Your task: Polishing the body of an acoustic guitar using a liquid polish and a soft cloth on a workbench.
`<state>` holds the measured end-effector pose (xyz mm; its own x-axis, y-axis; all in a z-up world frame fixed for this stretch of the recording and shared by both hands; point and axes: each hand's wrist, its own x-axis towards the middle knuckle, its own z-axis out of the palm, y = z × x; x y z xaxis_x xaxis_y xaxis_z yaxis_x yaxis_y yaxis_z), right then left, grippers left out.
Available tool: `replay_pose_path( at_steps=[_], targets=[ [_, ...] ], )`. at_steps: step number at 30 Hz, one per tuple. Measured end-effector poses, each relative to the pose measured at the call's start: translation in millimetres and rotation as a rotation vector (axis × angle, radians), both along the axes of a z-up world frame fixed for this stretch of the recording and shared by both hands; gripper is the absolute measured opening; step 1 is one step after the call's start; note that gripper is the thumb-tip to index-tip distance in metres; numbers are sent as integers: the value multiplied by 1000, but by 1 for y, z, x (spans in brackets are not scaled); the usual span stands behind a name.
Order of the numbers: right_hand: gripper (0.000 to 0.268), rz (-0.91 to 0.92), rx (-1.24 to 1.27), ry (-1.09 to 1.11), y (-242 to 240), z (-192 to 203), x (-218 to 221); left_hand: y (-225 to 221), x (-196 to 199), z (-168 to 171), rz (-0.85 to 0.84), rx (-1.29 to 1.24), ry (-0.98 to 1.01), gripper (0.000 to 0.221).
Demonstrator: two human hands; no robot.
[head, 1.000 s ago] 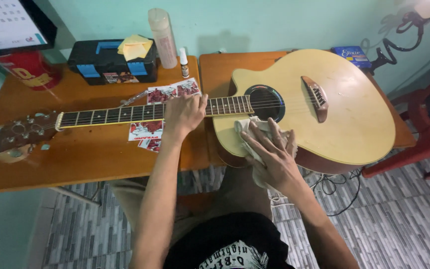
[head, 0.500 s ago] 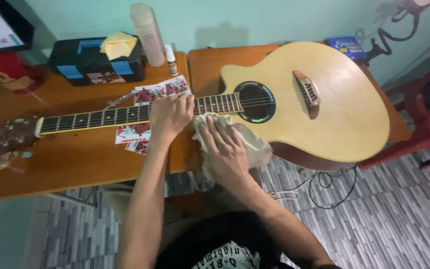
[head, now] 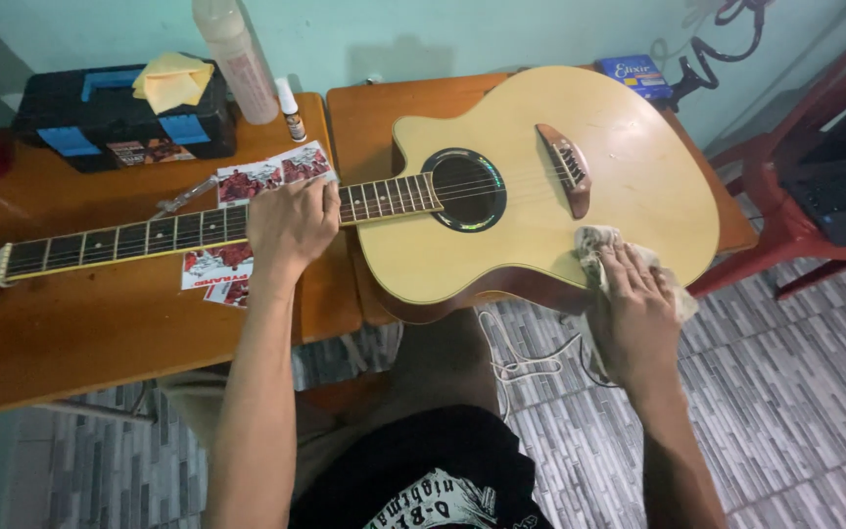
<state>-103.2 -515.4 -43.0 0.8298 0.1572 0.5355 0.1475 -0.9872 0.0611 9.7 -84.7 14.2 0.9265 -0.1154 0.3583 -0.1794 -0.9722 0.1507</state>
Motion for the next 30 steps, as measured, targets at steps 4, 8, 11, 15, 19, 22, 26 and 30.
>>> replay_pose_path(
  at_steps=[4,8,11,15,19,22,26,30],
  targets=[
    [54,-72,21,8,61,29,4,-2,-5,7,15,23,0,52],
    [58,388,204,-91,141,8,24,0,-4,4,24,18,-33,45],
    [60,609,130,-178,218,39,20,3,0,0,15,-7,-35,52],
    [63,540,199,-116,240,44,20,4,1,2,-14,-15,-25,56],
    [70,469,117,-92,197,77,-4,7,0,1,-47,-55,-8,60],
    [70,300,101,13,72,3,26,3,-6,4,-17,-26,-59,54],
    [45,91,115,46,4,19,6,3,-5,6,-4,-13,-88,55],
    [31,62,352,-80,28,49,-1,7,2,-6,-33,-30,-151,52]
  ],
)
